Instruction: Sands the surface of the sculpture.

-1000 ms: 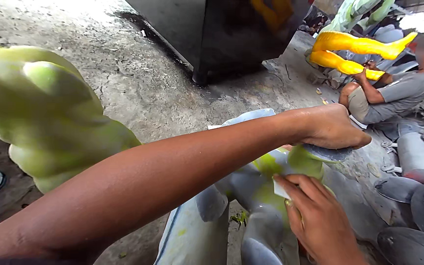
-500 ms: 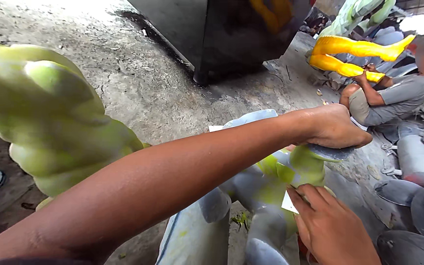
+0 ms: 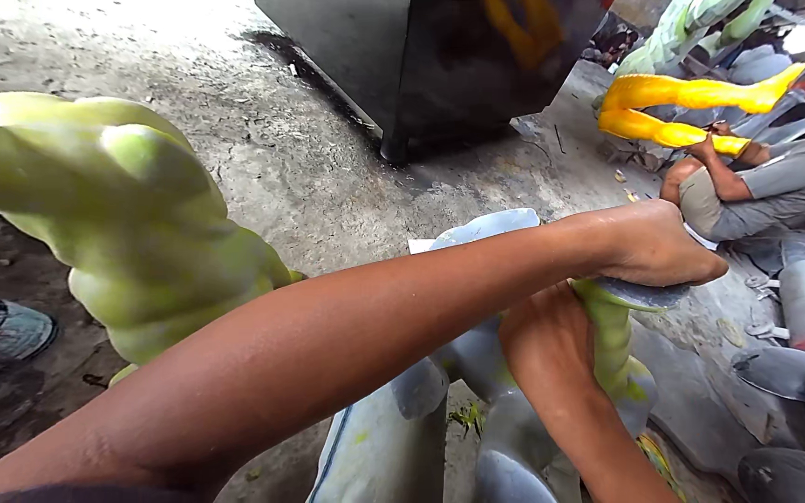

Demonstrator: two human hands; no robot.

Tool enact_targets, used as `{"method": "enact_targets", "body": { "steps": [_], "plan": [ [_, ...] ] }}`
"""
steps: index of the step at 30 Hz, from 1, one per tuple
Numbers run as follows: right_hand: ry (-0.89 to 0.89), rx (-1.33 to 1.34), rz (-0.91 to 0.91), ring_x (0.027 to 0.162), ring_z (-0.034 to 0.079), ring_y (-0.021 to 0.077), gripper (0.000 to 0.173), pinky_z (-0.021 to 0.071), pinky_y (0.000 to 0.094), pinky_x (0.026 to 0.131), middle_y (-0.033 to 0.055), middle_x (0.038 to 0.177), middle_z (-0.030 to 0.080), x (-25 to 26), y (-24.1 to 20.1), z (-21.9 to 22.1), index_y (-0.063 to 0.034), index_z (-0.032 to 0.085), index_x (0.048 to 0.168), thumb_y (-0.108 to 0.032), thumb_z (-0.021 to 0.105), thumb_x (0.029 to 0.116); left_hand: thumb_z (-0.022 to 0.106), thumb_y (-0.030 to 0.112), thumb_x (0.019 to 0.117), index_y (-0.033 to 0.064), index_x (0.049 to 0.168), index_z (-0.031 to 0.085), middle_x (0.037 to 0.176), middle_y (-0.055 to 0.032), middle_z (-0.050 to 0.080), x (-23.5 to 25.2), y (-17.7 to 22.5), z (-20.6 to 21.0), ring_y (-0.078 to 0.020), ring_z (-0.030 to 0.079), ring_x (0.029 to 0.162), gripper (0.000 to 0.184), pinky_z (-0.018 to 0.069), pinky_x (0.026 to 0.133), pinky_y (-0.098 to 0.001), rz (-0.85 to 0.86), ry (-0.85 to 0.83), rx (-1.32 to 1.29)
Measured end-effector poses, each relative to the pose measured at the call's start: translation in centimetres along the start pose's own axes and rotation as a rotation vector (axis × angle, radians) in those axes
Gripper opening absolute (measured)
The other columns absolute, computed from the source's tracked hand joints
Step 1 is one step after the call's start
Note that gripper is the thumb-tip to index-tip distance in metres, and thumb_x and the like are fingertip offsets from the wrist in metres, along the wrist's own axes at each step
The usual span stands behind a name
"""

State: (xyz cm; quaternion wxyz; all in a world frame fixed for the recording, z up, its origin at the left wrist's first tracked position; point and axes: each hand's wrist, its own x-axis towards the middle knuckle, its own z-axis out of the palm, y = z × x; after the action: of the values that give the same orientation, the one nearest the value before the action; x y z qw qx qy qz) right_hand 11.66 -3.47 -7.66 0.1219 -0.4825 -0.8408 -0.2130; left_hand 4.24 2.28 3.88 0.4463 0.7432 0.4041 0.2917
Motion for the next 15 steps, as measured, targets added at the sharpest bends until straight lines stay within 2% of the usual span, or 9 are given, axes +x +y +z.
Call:
{"method": "enact_targets", "body": {
  "steps": [4, 9, 15],
  "plan": [
    [-0.012, 0.071, -0.123, 0.092, 0.065, 0.0292, 0.012, 0.0537, 0.0428, 0.073, 0.0093, 0.090, 0.065, -0.1, 0.8, 0.6, -0.0098, 0.074, 0.097, -0.006, 0.066, 0.0895, 0.061, 0.031, 0.1013, 0.0095, 0.068, 0.059, 0.062, -0.0005, 0.052, 0.3, -0.2, -0.3, -0.0102, 0.049, 0.055, 0.040, 0.0385, 0.052, -0.0318, -0.015, 0.008, 0.003],
    [-0.084, 0.124, -0.252, 0.092, 0.065, 0.0275, 0.012, 0.0536, 0.0427, 0.072, 0.0077, 0.094, 0.065, 0.0, 2.4, 0.3, -0.0121, 0.075, 0.099, -0.008, 0.066, 0.0916, 0.061, 0.029, 0.1010, 0.0101, 0.066, 0.057, 0.061, 0.0002, 0.051, 0.3, -0.4, -0.4, -0.0095, 0.048, 0.054, 0.040, 0.0375, 0.050, -0.0308, 0.001, -0.001, -0.021],
    [-0.222, 0.160, -0.348, 0.097, 0.062, 0.0220, 0.026, 0.0548, 0.0375, 0.076, 0.0015, 0.100, 0.064, -0.3, 3.9, -0.7, -0.0210, 0.077, 0.111, -0.011, 0.064, 0.0916, 0.060, 0.028, 0.1016, 0.0102, 0.065, 0.056, 0.059, 0.0004, 0.049, 0.6, -0.7, -0.4, -0.0094, 0.047, 0.053, 0.041, 0.0366, 0.050, -0.0308, 0.014, -0.012, -0.034]
  ]
}}
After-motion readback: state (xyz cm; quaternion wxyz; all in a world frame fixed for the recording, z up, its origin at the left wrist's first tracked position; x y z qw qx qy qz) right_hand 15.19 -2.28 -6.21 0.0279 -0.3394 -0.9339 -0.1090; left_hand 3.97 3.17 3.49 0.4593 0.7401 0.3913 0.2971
